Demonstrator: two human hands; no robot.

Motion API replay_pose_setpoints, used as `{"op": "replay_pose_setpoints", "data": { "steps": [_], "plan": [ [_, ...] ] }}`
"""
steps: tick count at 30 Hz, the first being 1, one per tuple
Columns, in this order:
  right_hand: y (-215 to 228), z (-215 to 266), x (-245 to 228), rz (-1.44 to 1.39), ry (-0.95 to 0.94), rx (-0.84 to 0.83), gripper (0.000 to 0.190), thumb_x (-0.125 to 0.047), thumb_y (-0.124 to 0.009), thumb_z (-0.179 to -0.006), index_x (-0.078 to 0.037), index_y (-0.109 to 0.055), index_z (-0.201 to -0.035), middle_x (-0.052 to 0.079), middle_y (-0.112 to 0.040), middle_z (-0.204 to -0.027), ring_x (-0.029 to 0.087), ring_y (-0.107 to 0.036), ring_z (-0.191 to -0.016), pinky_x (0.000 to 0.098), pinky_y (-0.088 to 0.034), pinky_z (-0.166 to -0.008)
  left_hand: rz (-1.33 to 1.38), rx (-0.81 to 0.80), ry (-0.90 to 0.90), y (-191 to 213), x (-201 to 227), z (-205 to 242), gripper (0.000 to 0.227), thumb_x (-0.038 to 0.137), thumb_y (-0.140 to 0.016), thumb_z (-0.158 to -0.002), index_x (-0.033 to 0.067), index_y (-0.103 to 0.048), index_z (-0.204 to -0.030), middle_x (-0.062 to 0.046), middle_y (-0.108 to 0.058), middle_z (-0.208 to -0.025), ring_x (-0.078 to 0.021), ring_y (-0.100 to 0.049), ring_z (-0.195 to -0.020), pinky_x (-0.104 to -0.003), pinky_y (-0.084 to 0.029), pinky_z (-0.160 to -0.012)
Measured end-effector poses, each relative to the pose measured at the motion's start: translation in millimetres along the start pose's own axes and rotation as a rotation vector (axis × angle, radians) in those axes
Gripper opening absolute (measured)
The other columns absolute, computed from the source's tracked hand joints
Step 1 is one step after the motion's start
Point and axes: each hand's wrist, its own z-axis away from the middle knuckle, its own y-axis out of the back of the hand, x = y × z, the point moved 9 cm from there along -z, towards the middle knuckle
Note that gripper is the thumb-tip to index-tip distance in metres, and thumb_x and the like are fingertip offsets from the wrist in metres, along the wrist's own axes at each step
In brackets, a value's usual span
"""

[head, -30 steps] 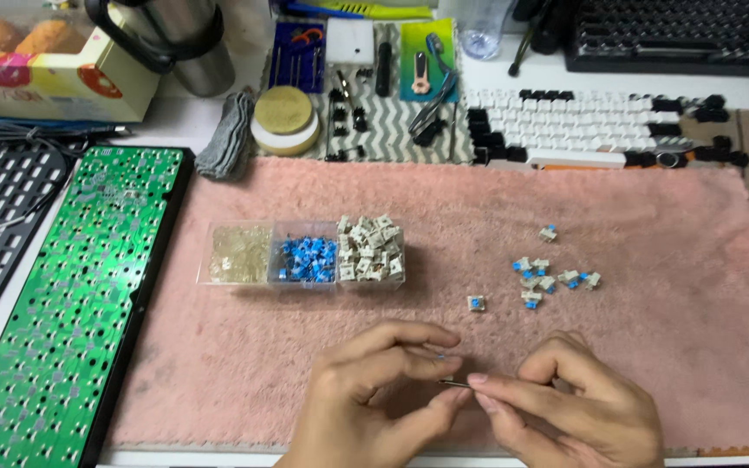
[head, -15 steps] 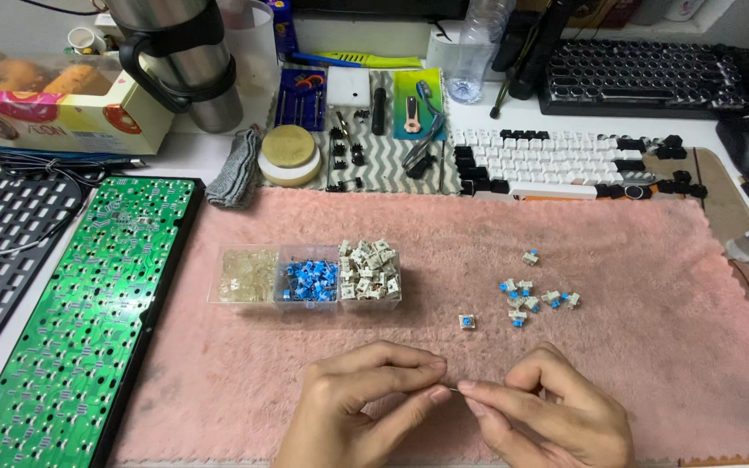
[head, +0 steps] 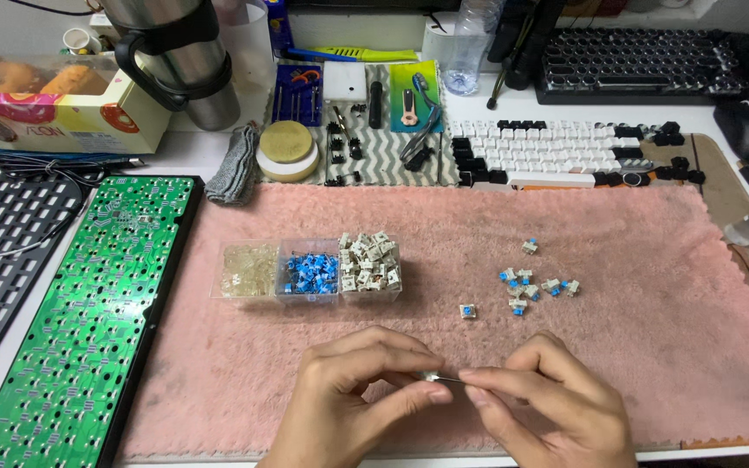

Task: The person uses a small metal tool to apply lubricant to the internal components of individual mechanical keyboard switches. They pick up switches from a container, apply the lubricant, and place them on a pink mat.

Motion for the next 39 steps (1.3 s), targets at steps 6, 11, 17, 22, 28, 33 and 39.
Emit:
{"op": "replay_pose_setpoints", "data": {
  "steps": [6, 11, 17, 22, 28, 33, 39],
  "plan": [
    [4.4, -4.5, -11.0, -0.015, 0.064, 0.015, 0.02, -0.014, -0.089, -0.089, -0.012, -0.091, -0.108, 0.002, -0.06, -0.076, 0.012, -0.057, -0.067, 0.0233, -0.045, -0.064, 0.034, -0.053, -0.008, 0.7, 6.6, 0.1, 0.019, 0.023, -0.093, -0.094, 0.014, -0.089, -0.109, -0.005, -0.088, -0.108, -0.014, -0.084, -0.098, -0.025, -0.066, -0.086],
    [5.9, -2.0, -7.1, 0.01, 0.042, -0.009, 0.02, -0.014, -0.091, -0.088, -0.017, -0.091, -0.108, 0.0, -0.061, -0.075, 0.009, -0.055, -0.064, 0.0209, -0.044, -0.06, 0.067, -0.093, 0.058, 2.1, 7.7, -0.6, 0.019, 0.02, -0.093, -0.095, 0.0121, -0.089, -0.113, -0.006, -0.089, -0.11, -0.0136, -0.085, -0.1, -0.024, -0.066, -0.082],
    [1.2, -1.3, -9.9, 0.0, 0.043, -0.023, 0.017, -0.014, -0.09, -0.087, -0.017, -0.091, -0.104, -0.001, -0.059, -0.073, 0.009, -0.051, -0.064, 0.0222, -0.037, -0.055, 0.056, -0.112, 0.122, 2.7, 2.5, 2.1, 0.016, 0.021, -0.094, -0.094, 0.0152, -0.09, -0.109, -0.004, -0.09, -0.107, -0.0111, -0.085, -0.097, -0.022, -0.062, -0.074],
    [-2.3, 0.5, -8.1, -0.003, 0.063, -0.05, 0.013, -0.017, -0.086, -0.091, -0.015, -0.09, -0.103, -0.002, -0.058, -0.071, 0.011, -0.053, -0.064, 0.0237, -0.043, -0.062, 0.038, -0.111, 0.098, 2.1, 2.2, 2.1, 0.015, 0.02, -0.094, -0.094, 0.0147, -0.089, -0.107, -0.003, -0.089, -0.106, -0.0115, -0.085, -0.097, -0.022, -0.064, -0.075],
    [-6.5, 4.3, 3.5, -0.079, -0.016, -0.132, 0.016, -0.016, -0.085, -0.092, -0.014, -0.092, -0.106, -0.002, -0.063, -0.071, 0.012, -0.057, -0.068, 0.027, -0.047, -0.066, 0.003, -0.124, 0.01, 0.4, 7.5, 2.2, 0.016, 0.019, -0.09, -0.098, 0.0114, -0.087, -0.112, -0.005, -0.088, -0.108, -0.0145, -0.087, -0.098, -0.025, -0.069, -0.093],
    [-8.3, 7.8, 17.6, -0.159, -0.188, -0.167, 0.018, -0.015, -0.086, -0.092, -0.015, -0.098, -0.105, -0.002, -0.063, -0.073, 0.009, -0.058, -0.064, 0.0236, -0.044, -0.058, 0.022, -0.12, -0.057, -0.3, 13.1, 1.9, 0.014, 0.014, -0.087, -0.101, 0.006, -0.086, -0.112, -0.009, -0.087, -0.109, -0.0189, -0.087, -0.099, -0.028, -0.07, -0.094],
    [-15.5, 18.5, 44.5, -0.306, -0.296, -0.231, 0.021, -0.012, -0.088, -0.093, -0.011, -0.102, -0.108, 0.0, -0.064, -0.076, 0.009, -0.062, -0.065, 0.0228, -0.045, -0.051, -0.048, -0.141, -0.101, -0.9, 10.9, 4.7, 0.014, 0.016, -0.085, -0.104, 0.0094, -0.086, -0.117, -0.007, -0.087, -0.114, -0.0166, -0.088, -0.101, -0.026, -0.069, -0.088]
  ]
}}
